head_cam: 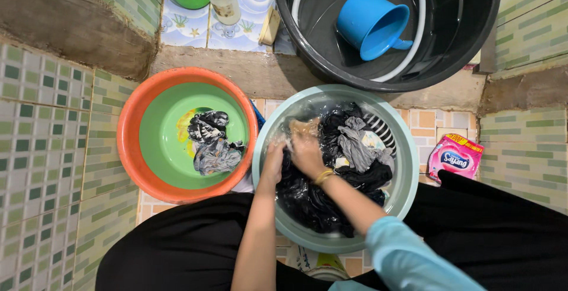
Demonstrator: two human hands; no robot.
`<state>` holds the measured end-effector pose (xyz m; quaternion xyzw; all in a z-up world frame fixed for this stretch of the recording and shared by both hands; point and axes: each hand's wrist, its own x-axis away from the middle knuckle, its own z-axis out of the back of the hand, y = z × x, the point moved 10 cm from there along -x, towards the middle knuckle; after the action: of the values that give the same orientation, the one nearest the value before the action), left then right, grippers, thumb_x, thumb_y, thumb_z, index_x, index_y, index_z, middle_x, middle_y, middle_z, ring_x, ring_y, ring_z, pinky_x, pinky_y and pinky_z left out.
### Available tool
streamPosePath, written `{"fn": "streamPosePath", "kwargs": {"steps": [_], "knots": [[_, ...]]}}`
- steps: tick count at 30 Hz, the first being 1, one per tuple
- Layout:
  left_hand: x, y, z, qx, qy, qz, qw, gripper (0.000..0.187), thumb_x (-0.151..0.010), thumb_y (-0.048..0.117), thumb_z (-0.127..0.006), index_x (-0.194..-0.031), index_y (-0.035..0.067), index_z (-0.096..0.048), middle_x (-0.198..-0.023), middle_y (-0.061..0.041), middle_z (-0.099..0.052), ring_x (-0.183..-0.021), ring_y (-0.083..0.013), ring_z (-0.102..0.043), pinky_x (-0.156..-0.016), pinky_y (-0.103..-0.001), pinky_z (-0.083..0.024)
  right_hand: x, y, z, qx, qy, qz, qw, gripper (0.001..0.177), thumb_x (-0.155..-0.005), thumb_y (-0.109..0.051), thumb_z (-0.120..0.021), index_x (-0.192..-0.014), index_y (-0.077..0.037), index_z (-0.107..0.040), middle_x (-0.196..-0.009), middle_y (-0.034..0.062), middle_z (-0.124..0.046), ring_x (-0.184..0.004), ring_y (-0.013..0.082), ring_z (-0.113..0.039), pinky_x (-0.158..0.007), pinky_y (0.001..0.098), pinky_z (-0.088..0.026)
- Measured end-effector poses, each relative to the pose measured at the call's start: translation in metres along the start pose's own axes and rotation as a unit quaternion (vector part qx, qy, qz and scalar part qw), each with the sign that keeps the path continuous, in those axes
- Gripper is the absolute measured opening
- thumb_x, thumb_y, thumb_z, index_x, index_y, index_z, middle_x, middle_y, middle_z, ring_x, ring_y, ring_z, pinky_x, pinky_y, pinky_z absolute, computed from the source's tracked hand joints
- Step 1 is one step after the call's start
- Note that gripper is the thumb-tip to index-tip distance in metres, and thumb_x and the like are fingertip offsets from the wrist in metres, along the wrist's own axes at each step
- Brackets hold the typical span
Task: The person hand-washes various garments in a light green basin filled with soapy water, scrubbing and rinsing each item before transferring it to an orange basin. The person handles dark and light-colored clothes one at a time, squeezing out water and placing them aside.
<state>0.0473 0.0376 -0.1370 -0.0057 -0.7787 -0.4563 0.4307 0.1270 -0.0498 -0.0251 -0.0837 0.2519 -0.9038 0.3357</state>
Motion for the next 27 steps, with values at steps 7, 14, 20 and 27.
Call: {"fn": "streamPosePath", "kwargs": {"steps": [7,14,20,27], "knots": [[0.000,0.002,-0.035,0.288,-0.099,0.023,0.952,0.031,-0.106,0.040,-0.065,-0.114,0.011,-0.065,-0.104,-0.007,-0.067,-0.092,-0.0201,-0.063,-0.074,-0.035,-0.049,0.009,-0.068,0.100,-0.226,0.075,0.064,0.969,0.025,-0.088,-0.026,-0.074,-0.086,-0.002,-0.069,-0.080,0.0118,-0.069,-0.069,0.0284,-0.068,-0.063,0.0362,-0.055],[0.015,0.002,-0.046,0.162,-0.009,0.058,0.985,0.032,-0.096,0.035,-0.062,-0.109,0.007,-0.071,-0.096,-0.004,-0.073,-0.088,-0.0162,-0.068,-0.076,-0.034,-0.054,-0.010,-0.043,0.125,-0.167,0.183,0.040,0.968,0.021,-0.100,-0.022,-0.066,-0.104,-0.002,-0.070,-0.100,0.0157,-0.069,-0.083,0.0334,-0.071,-0.072,0.0395,-0.058],[0.034,0.077,-0.019,-0.364,0.066,-0.237,0.898,0.047,-0.096,0.035,-0.067,-0.130,0.004,-0.055,-0.120,-0.022,-0.065,-0.110,-0.0409,-0.061,-0.095,-0.049,-0.048,0.000,-0.013,0.097,-0.062,0.043,0.040,0.996,0.028,-0.090,-0.020,-0.069,-0.106,0.001,-0.061,-0.113,0.0238,-0.060,-0.096,0.0419,-0.061,-0.080,0.0487,-0.049],[0.028,0.035,-0.016,-0.562,0.022,-0.189,0.805,0.062,-0.088,0.021,-0.072,-0.141,0.011,-0.041,-0.128,-0.026,-0.056,-0.118,-0.0473,-0.055,-0.098,-0.055,-0.046,0.029,-0.029,0.020,0.228,-0.012,0.197,0.954,0.028,-0.087,-0.015,-0.064,-0.111,-0.002,-0.060,-0.112,0.0161,-0.061,-0.106,0.0328,-0.058,-0.092,0.0449,-0.046]]}}
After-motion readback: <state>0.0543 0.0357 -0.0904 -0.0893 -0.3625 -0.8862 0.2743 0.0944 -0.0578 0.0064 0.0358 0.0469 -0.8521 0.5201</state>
